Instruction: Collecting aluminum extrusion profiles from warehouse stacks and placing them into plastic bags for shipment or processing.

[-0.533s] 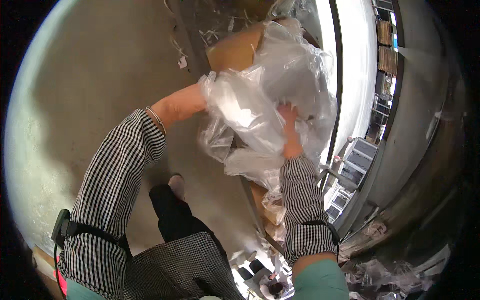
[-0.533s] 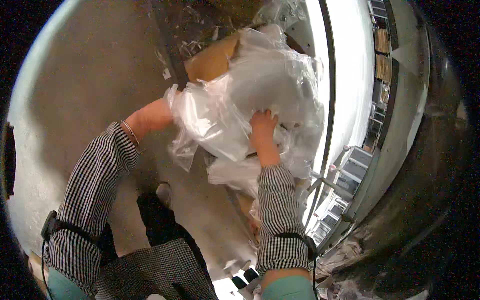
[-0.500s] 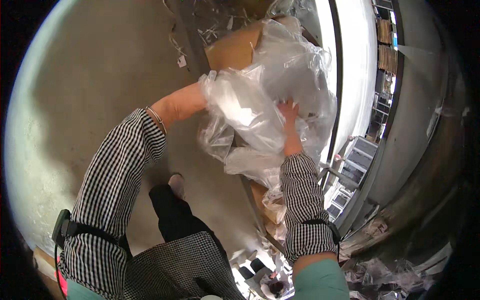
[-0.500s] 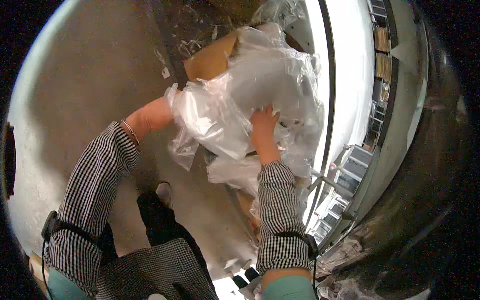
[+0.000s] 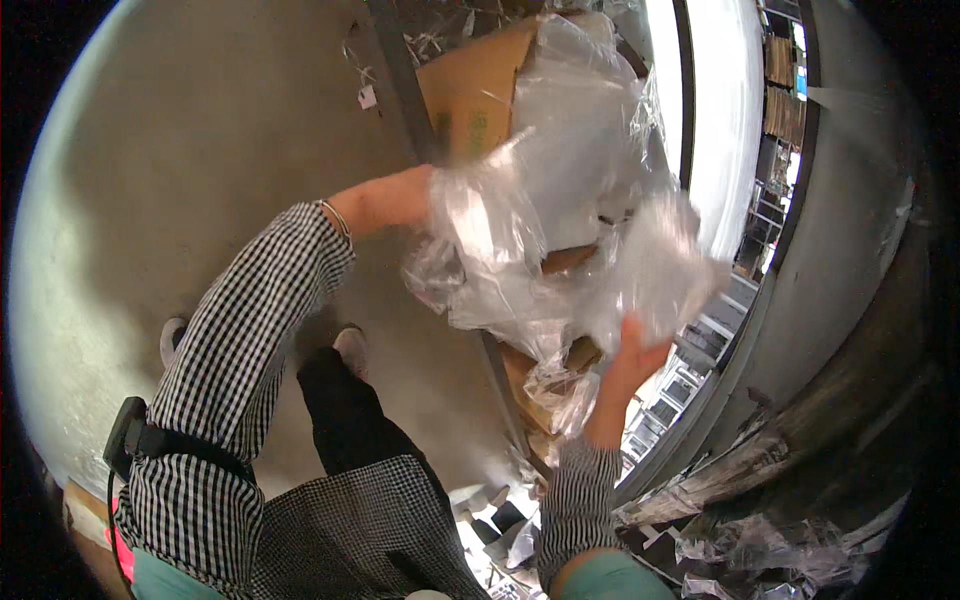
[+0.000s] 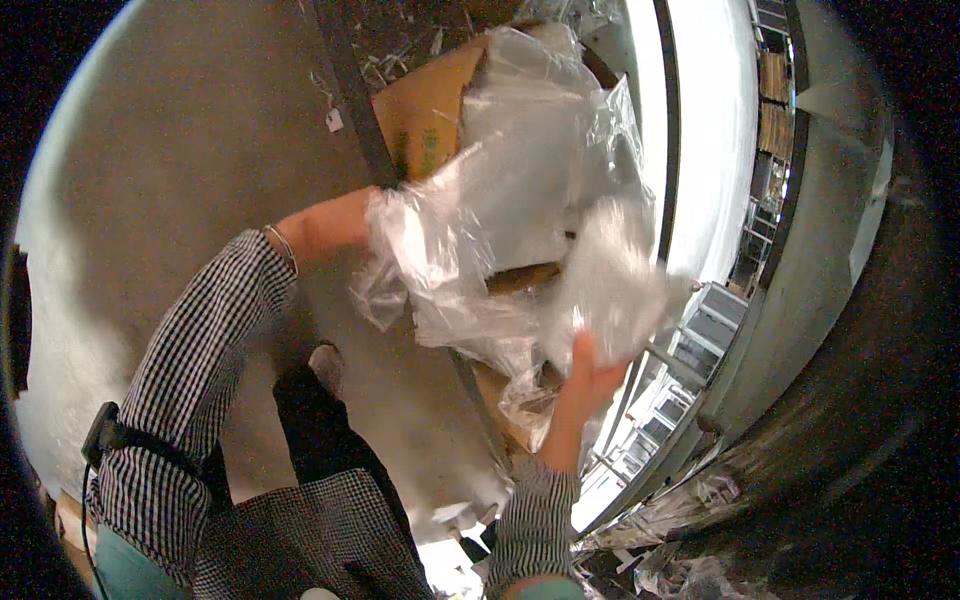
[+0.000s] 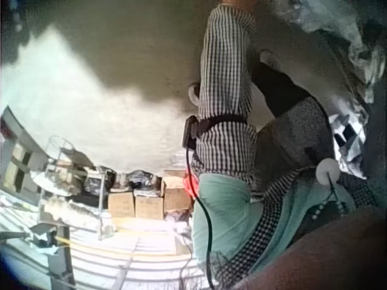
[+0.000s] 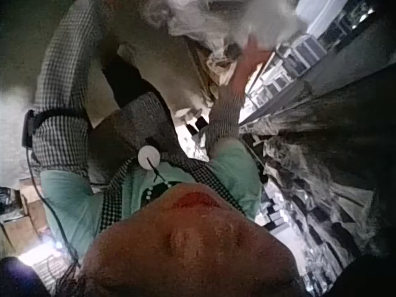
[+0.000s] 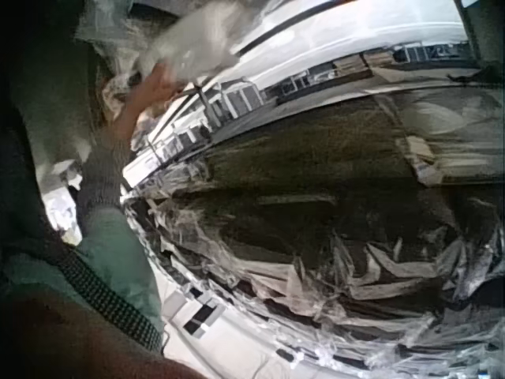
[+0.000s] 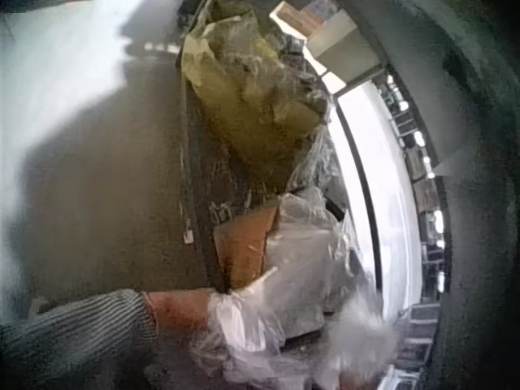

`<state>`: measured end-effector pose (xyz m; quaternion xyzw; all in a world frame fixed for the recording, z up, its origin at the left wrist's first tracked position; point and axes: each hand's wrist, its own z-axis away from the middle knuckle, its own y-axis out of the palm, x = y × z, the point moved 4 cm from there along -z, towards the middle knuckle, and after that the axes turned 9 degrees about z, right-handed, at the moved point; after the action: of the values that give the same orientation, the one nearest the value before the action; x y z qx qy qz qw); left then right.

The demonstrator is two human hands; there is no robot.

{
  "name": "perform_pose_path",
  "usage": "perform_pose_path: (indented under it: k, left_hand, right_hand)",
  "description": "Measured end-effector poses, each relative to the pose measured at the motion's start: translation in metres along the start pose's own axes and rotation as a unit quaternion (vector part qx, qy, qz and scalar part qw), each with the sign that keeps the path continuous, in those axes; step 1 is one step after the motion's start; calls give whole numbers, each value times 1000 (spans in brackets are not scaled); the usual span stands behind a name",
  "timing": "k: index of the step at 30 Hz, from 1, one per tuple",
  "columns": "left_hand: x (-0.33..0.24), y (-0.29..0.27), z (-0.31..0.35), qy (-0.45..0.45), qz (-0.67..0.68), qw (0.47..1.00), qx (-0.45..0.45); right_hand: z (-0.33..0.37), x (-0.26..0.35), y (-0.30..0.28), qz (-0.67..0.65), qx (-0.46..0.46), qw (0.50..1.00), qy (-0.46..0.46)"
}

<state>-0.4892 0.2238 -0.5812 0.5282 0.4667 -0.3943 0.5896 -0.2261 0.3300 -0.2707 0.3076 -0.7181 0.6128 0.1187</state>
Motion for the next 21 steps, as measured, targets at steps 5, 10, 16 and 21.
perform_pose_path:
  k: [5, 10, 16, 21]
  left_hand:
    - [-11, -14, 9, 26, -56, 997, -41]
    - [-69, -53, 82, 154, -273, 939, -139]
    - [-48, -98, 390, -155, -276, 886, -339]
    - [-71, -28, 582, -346, -270, 842, -315]
  right_hand:
    - [-65, -6, 193, 300, 236, 907, -176]
    - [-26, -10, 165, 208, 92, 932, -283]
    - [161, -106, 73, 259, 303, 857, -326]
    - [156, -241, 50, -113, 166, 866, 458]
